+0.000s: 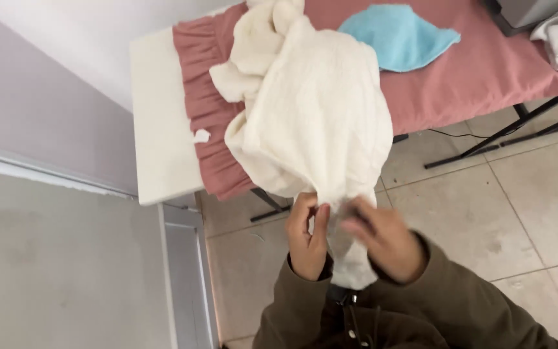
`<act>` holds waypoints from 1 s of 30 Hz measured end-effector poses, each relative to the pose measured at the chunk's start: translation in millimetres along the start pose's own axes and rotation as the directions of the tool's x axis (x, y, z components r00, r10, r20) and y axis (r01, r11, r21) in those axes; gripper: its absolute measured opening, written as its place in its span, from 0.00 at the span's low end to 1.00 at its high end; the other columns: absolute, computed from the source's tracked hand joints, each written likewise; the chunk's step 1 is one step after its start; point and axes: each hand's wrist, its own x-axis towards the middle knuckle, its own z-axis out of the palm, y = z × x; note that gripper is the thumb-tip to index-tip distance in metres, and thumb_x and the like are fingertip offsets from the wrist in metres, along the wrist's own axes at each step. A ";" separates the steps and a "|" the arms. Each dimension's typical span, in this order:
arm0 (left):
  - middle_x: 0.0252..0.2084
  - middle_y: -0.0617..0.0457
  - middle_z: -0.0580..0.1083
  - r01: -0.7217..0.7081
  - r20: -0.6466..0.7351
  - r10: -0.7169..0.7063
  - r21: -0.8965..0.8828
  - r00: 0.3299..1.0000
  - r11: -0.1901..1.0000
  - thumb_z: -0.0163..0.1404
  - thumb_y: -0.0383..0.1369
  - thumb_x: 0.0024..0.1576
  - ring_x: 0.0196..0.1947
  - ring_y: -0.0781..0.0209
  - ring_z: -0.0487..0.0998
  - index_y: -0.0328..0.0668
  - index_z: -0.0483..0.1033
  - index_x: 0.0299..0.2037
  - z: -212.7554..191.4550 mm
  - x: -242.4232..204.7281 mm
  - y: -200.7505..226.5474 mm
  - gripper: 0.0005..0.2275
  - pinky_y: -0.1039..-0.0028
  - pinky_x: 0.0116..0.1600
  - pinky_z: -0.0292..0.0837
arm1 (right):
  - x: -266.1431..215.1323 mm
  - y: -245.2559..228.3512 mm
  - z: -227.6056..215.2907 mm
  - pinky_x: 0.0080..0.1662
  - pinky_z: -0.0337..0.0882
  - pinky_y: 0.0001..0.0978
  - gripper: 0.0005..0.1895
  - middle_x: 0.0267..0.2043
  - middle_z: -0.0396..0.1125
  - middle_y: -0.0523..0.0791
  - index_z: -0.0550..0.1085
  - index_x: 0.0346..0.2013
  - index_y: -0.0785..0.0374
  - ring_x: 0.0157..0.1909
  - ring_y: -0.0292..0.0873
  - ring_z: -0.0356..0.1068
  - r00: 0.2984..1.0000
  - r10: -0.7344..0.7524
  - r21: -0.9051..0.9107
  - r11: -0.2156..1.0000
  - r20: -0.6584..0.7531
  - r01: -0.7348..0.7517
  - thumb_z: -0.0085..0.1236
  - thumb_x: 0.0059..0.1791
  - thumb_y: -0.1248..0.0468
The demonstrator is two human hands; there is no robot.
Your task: The person uses a pair of scissors to trim loose threads and small fabric pieces from the edge of a white cloth. The person holds the cloth with one hand while carefully cutting with the other, occasionally adjusting the fabric's position to reach different areas.
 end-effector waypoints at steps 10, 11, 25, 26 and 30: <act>0.36 0.53 0.68 0.041 0.007 -0.042 0.029 0.999 0.999 0.47 0.25 0.66 0.33 0.67 0.65 0.33 0.71 0.42 -6.1 -1.6 -4.7 0.02 0.75 0.40 0.63 | 0.8 1.8 7.2 0.26 0.60 0.35 0.12 0.19 0.62 0.48 0.69 0.37 0.67 0.19 0.39 0.57 0.970 0.187 0.080 0.976 0.153 -0.201 0.53 0.54 0.59; 0.37 0.53 0.69 0.032 0.007 -0.032 0.032 0.999 0.999 0.47 0.24 0.66 0.34 0.66 0.65 0.33 0.71 0.42 -6.1 -1.1 -4.7 0.02 0.75 0.41 0.64 | 1.7 2.8 7.8 0.26 0.61 0.35 0.12 0.19 0.62 0.47 0.69 0.37 0.67 0.20 0.39 0.58 0.971 0.181 0.112 0.974 0.154 -0.199 0.52 0.54 0.59; 0.39 0.51 0.72 -0.002 0.001 0.002 0.074 1.000 0.997 0.47 0.21 0.64 0.34 0.63 0.69 0.32 0.73 0.44 -7.0 -1.5 -1.0 0.03 0.74 0.41 0.66 | 8.2 -0.7 6.5 0.27 0.61 0.33 0.14 0.18 0.61 0.45 0.71 0.37 0.66 0.21 0.37 0.57 0.957 0.222 0.148 0.957 0.185 -0.251 0.50 0.55 0.56; 0.40 0.51 0.72 -0.002 0.005 0.001 0.078 1.000 0.997 0.47 0.21 0.64 0.35 0.63 0.70 0.32 0.74 0.45 -6.9 -1.3 0.3 0.04 0.74 0.42 0.67 | 9.0 -0.4 7.2 0.27 0.62 0.33 0.14 0.19 0.62 0.44 0.71 0.37 0.67 0.21 0.36 0.57 0.962 0.211 0.161 0.958 0.176 -0.239 0.50 0.55 0.56; 0.41 0.50 0.74 -0.024 0.004 0.024 0.091 1.000 0.996 0.47 0.20 0.62 0.35 0.63 0.72 0.31 0.75 0.46 -6.7 -2.2 -1.2 0.06 0.74 0.41 0.68 | 11.7 1.0 9.5 0.27 0.62 0.30 0.15 0.20 0.63 0.41 0.72 0.37 0.67 0.23 0.33 0.57 0.976 0.148 0.212 0.961 0.159 -0.180 0.49 0.55 0.56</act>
